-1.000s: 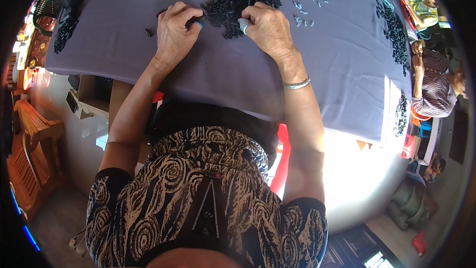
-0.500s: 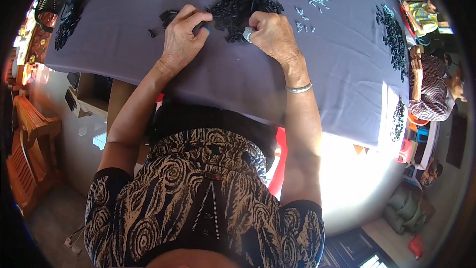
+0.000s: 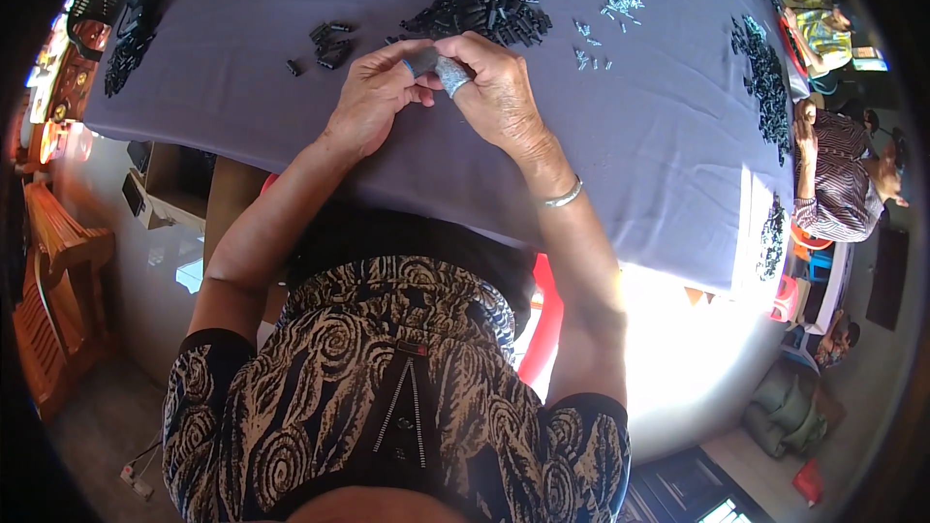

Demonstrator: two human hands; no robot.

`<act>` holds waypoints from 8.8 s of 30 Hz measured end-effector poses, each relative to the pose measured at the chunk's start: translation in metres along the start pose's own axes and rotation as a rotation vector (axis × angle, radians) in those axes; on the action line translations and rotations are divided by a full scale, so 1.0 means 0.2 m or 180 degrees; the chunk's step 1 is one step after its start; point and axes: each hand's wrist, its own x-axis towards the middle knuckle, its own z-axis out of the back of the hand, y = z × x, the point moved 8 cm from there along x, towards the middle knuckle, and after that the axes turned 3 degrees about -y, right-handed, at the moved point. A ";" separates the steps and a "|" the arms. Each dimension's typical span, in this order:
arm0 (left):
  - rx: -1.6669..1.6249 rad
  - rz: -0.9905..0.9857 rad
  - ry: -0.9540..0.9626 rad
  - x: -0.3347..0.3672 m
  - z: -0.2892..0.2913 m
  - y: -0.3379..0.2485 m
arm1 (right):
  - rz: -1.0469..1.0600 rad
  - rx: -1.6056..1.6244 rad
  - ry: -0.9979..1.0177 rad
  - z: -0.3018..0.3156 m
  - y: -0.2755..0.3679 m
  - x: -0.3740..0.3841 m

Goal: Sorting small black plastic components on a table.

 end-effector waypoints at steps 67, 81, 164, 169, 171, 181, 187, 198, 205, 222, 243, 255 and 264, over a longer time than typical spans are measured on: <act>-0.0413 0.0454 -0.0214 0.01 0.05 -0.04 | -0.0196 -0.1941 0.0290 0.05 -0.12 0.19; -0.0437 0.0491 -0.0208 0.01 0.05 -0.05 | -0.0587 -0.1793 0.0476 0.04 -0.15 0.19; 0.4475 -0.2112 -0.1354 0.14 0.46 -0.40 | -0.0540 -0.0166 -0.0248 0.10 -0.22 0.11; 0.4324 -0.2123 -0.1084 0.15 0.42 -0.39 | -0.0581 -0.0079 -0.0259 0.10 -0.24 0.11; 0.4705 -0.2155 -0.0975 0.13 0.36 -0.39 | -0.0594 0.0001 -0.0274 0.10 -0.26 0.10; 0.4579 -0.2521 -0.0340 -0.02 0.39 -0.40 | -0.0513 -0.0092 -0.0621 0.21 -0.31 0.11; 0.4651 -0.2235 -0.0248 -0.28 0.51 -0.45 | -0.0641 0.0239 -0.0959 0.31 -0.30 0.12; 0.4478 -0.2099 -0.0727 -0.75 0.92 -0.56 | -0.0687 0.0239 -0.0859 0.29 -0.30 0.11; 0.3802 -0.2002 -0.1437 -0.81 0.97 -0.62 | -0.0591 0.0462 -0.0981 0.30 -0.34 0.11; 0.2692 -0.1930 -0.1641 -0.74 0.95 -0.52 | -0.0708 0.0518 -0.0780 0.35 -0.46 0.07; 0.4249 -0.2356 -0.0418 -0.71 0.82 -0.48 | -0.0819 0.0132 -0.0781 0.38 -0.45 0.04; 0.3015 -0.0129 -0.0577 -0.89 1.36 0.12 | -0.0764 -0.0191 -0.0675 0.52 -0.43 0.02; 0.4017 0.0805 -0.0115 -0.94 1.22 0.56 | -0.0874 -0.0738 -0.0134 0.39 -0.21 -0.03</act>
